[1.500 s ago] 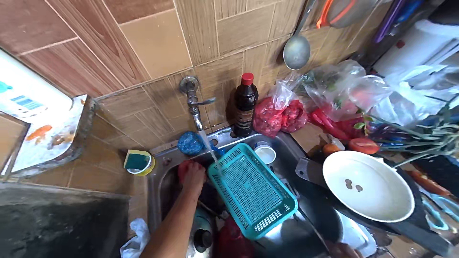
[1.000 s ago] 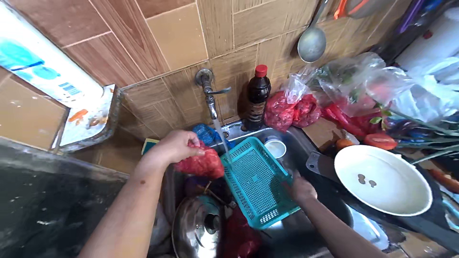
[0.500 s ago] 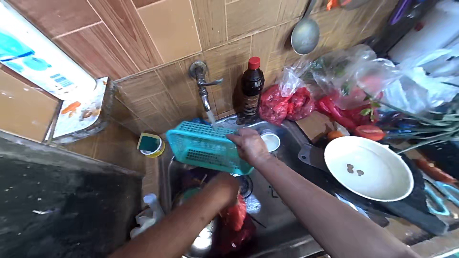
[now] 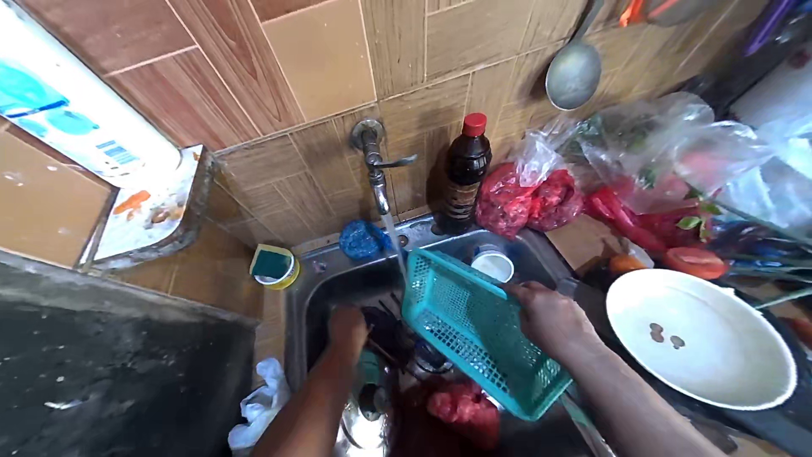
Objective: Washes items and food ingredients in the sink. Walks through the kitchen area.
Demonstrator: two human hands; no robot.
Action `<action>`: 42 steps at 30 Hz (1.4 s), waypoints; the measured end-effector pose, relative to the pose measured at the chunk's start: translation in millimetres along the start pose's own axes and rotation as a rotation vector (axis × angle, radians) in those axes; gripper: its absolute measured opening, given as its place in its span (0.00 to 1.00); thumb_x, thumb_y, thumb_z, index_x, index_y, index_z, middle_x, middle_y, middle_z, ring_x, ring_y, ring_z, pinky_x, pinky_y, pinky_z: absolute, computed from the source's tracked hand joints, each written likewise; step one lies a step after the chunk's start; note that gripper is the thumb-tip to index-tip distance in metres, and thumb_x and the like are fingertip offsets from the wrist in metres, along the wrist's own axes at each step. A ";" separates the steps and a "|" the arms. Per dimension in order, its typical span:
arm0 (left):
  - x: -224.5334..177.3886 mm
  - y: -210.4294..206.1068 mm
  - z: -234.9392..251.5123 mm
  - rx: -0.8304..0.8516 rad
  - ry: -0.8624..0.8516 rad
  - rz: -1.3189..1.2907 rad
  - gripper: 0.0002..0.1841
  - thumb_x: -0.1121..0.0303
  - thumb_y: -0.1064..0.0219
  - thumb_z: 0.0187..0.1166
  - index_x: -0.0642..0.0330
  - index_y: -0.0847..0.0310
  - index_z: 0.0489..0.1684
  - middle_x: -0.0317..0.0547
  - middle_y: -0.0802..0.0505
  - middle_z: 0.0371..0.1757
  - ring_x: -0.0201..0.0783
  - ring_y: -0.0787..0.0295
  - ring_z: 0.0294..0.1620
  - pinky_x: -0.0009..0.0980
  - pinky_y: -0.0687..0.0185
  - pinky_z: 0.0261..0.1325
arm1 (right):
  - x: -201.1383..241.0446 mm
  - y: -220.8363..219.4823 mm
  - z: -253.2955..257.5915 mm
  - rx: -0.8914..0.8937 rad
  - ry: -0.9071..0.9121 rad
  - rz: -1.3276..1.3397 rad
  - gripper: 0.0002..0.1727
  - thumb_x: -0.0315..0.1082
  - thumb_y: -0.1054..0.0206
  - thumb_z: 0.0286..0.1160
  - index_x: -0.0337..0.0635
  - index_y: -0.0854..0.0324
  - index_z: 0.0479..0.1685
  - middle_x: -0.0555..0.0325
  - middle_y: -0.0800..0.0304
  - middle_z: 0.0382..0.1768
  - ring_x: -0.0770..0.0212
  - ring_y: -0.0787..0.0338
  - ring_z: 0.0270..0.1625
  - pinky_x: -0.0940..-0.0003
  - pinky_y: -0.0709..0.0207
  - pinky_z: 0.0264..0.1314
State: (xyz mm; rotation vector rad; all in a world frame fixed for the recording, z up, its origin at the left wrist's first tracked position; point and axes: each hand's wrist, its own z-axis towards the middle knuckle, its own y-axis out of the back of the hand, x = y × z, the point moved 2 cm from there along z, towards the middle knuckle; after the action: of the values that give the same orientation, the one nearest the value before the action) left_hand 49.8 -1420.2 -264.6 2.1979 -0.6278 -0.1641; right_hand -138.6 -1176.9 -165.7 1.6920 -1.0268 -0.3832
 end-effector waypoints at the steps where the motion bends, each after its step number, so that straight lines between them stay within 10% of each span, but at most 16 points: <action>1: 9.4 -2.6 13.5 -0.019 0.045 -0.050 0.20 0.70 0.37 0.84 0.71 0.21 0.70 0.65 0.17 0.75 0.61 0.21 0.77 0.58 0.24 0.74 | -4.8 -3.8 3.9 0.035 -0.053 -0.030 0.29 0.23 0.39 0.81 0.55 0.22 0.82 0.42 0.16 0.72 0.34 0.11 0.65 0.34 0.19 0.63; 9: 35.4 -6.4 56.1 -0.063 0.096 -0.262 0.20 0.63 0.44 0.91 0.70 0.18 0.68 0.65 0.15 0.73 0.59 0.22 0.79 0.55 0.31 0.81 | -31.8 -24.3 15.0 -0.213 -0.049 0.021 0.27 0.36 0.27 0.80 0.37 0.20 0.77 0.31 0.19 0.72 0.34 0.23 0.80 0.34 0.46 0.89; 12: 44.3 -2.2 60.3 -0.070 -0.031 -0.724 0.23 0.59 0.51 0.95 0.68 0.22 0.73 0.68 0.16 0.71 0.61 0.21 0.74 0.59 0.29 0.76 | -10.7 -31.2 14.5 -0.384 0.075 0.118 0.22 0.33 0.26 0.76 0.34 0.14 0.68 0.27 0.16 0.67 0.28 0.20 0.75 0.28 0.39 0.83; 18: 11.4 63.5 -3.5 0.113 -0.323 -0.953 0.22 0.58 0.53 0.96 0.65 0.24 0.73 0.58 0.13 0.58 0.47 0.16 0.54 0.47 0.20 0.59 | 86.2 -56.3 24.3 0.235 0.424 0.373 0.19 0.35 0.46 0.92 0.40 0.16 0.71 0.40 0.13 0.68 0.43 0.16 0.74 0.47 0.27 0.82; 24: -0.6 100.4 -60.1 0.087 -0.346 -0.847 0.21 0.56 0.51 0.96 0.62 0.20 0.69 0.51 0.16 0.45 0.39 0.24 0.36 0.35 0.27 0.39 | 163.5 -89.8 40.2 0.323 0.442 0.229 0.21 0.39 0.46 0.93 0.43 0.22 0.78 0.35 0.20 0.75 0.33 0.18 0.75 0.32 0.26 0.74; 28: -2.8 109.0 -84.8 0.095 -0.467 -0.808 0.18 0.57 0.48 0.94 0.59 0.22 0.67 0.51 0.14 0.50 0.39 0.22 0.40 0.36 0.25 0.43 | 188.6 -81.1 29.2 0.432 0.225 0.062 0.22 0.31 0.45 0.89 0.33 0.24 0.77 0.30 0.22 0.76 0.29 0.20 0.76 0.29 0.26 0.70; 31: 10.0 118.2 -80.8 0.038 -0.537 -0.649 0.25 0.68 0.27 0.80 0.57 0.28 0.75 0.57 0.12 0.62 0.48 0.13 0.55 0.47 0.18 0.57 | 185.5 -67.0 28.8 0.477 0.224 0.071 0.21 0.33 0.42 0.89 0.35 0.22 0.75 0.32 0.21 0.75 0.30 0.21 0.77 0.29 0.27 0.71; 33: 23.6 116.1 -62.1 0.021 -0.438 -0.361 0.34 0.65 0.18 0.70 0.59 0.26 0.78 0.59 0.16 0.73 0.55 0.18 0.72 0.55 0.24 0.75 | 169.7 -57.6 33.7 0.427 0.290 0.158 0.19 0.32 0.41 0.87 0.39 0.18 0.72 0.35 0.17 0.72 0.34 0.18 0.76 0.31 0.26 0.73; 36: 20.6 101.0 -49.2 0.141 -0.303 -0.066 0.27 0.48 0.36 0.86 0.68 0.15 0.63 0.65 0.11 0.63 0.59 0.16 0.68 0.61 0.29 0.74 | 144.6 -46.1 39.2 0.292 0.312 0.615 0.18 0.28 0.44 0.90 0.37 0.17 0.70 0.40 0.09 0.60 0.48 0.07 0.58 0.50 0.17 0.67; 40: 8.1 98.7 -45.5 0.078 -0.239 -0.326 0.31 0.46 0.49 0.93 0.71 0.16 0.61 0.67 0.11 0.60 0.60 0.15 0.65 0.60 0.26 0.70 | 134.9 -59.2 11.3 -0.469 0.394 0.906 0.16 0.26 0.33 0.71 0.32 0.13 0.58 0.42 0.11 0.49 0.54 0.08 0.40 0.58 0.11 0.44; 42: 4.2 97.9 -53.3 0.087 -0.221 -0.444 0.30 0.47 0.51 0.94 0.71 0.19 0.64 0.67 0.12 0.60 0.59 0.16 0.64 0.59 0.25 0.69 | 144.9 -65.0 3.5 -0.280 0.505 0.803 0.11 0.27 0.35 0.75 0.30 0.11 0.47 0.40 0.09 0.49 0.49 0.07 0.52 0.54 0.13 0.60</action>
State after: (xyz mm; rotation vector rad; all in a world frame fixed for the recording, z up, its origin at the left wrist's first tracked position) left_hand 33.0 -1438.1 -155.8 2.3963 -0.2571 -0.6272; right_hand -28.8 -1288.7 -191.8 0.9374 -1.1042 0.3926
